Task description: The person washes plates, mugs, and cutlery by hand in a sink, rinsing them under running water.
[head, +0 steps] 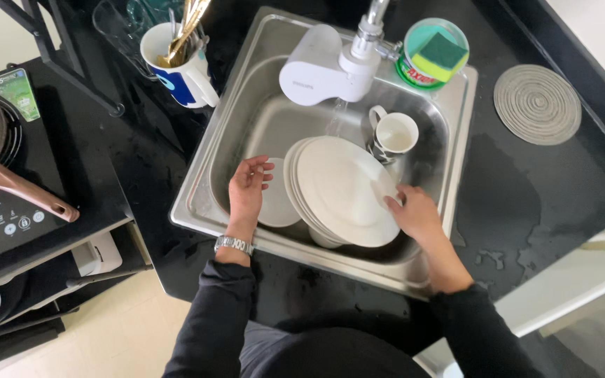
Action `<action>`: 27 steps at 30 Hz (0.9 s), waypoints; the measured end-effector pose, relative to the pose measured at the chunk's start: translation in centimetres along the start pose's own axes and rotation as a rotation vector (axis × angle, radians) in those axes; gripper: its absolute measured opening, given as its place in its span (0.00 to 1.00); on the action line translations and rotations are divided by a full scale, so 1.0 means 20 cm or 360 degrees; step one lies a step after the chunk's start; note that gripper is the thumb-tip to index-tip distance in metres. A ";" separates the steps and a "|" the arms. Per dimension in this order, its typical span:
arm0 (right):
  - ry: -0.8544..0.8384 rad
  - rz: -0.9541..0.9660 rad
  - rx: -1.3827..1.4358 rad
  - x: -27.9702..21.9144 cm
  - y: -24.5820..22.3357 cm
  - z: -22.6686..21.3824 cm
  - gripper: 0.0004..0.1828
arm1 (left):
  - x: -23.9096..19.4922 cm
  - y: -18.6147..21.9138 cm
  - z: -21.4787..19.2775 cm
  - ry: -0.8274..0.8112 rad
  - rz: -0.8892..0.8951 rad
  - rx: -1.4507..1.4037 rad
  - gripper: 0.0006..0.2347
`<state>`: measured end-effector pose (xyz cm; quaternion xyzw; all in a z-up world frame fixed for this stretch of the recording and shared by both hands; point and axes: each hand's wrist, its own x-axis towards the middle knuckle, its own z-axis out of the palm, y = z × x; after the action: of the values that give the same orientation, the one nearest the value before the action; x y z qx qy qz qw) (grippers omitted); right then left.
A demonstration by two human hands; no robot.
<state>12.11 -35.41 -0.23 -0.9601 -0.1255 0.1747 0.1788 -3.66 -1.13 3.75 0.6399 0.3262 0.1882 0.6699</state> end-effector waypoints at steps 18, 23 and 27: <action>-0.0093 0.0361 -0.0074 0.11 -0.08 0.15 0.45 | 0.03 -0.15 0.03 -0.0508 0.0378 0.0712 0.19; -0.0168 0.0395 0.0154 0.09 -0.11 0.08 0.44 | 0.04 -0.17 0.02 -0.0474 0.0379 0.0704 0.18; -0.0141 0.0472 0.0473 0.09 -0.08 0.07 0.44 | 0.06 -0.21 0.03 -0.0447 0.0359 0.0728 0.18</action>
<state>12.90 -32.99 -1.45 -0.9225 0.0364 0.2577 0.2851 -3.13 -1.16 -0.52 0.8263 0.1909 0.0928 0.5217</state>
